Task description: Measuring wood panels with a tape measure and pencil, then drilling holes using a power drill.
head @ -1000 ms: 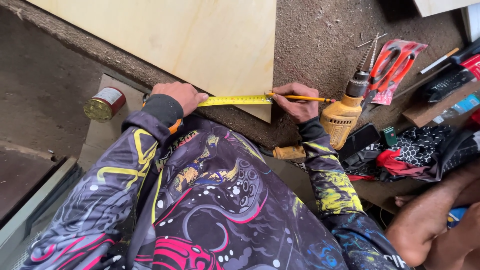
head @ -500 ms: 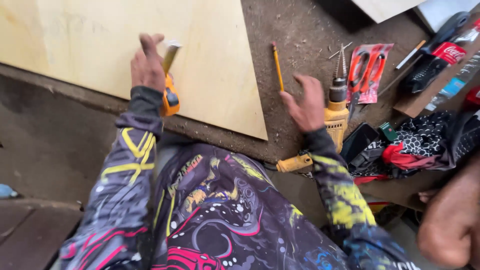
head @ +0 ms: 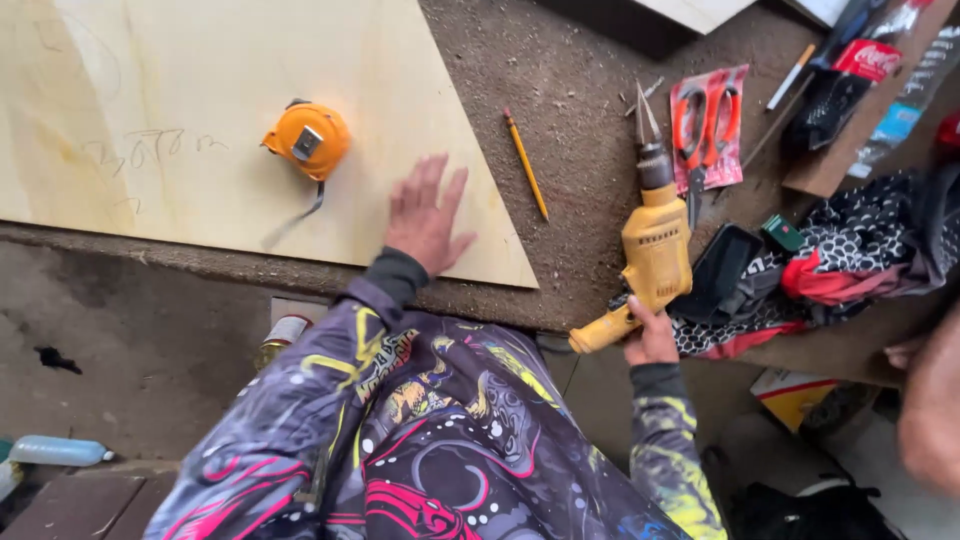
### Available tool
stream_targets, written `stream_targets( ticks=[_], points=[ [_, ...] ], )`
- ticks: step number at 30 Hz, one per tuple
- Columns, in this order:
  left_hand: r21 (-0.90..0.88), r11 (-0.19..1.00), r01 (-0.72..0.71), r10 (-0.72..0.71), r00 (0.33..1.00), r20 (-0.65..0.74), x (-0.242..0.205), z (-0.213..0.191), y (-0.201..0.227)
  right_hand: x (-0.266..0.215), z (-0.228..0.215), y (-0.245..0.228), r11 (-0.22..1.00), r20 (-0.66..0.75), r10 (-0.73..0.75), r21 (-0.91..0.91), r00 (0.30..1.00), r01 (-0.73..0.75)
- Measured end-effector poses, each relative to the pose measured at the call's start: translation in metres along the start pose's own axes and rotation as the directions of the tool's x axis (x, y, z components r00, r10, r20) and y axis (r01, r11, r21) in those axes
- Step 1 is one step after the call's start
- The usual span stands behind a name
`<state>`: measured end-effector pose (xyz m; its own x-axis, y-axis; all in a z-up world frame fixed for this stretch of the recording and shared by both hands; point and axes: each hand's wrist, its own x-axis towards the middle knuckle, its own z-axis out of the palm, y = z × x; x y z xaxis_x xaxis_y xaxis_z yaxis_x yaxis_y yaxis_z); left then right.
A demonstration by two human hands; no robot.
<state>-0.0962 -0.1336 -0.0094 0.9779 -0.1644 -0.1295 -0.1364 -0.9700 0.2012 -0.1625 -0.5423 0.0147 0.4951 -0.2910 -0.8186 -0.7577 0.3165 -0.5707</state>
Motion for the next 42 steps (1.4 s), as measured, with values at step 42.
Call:
stream_targets(
  ticks=[42],
  points=[
    [-0.047, 0.988, 0.147, -0.151, 0.984, -0.098, -0.01, 0.019, 0.033, -0.268, 0.11, -0.155, 0.081, 0.423, -0.149, -0.896, 0.894, 0.437]
  ],
)
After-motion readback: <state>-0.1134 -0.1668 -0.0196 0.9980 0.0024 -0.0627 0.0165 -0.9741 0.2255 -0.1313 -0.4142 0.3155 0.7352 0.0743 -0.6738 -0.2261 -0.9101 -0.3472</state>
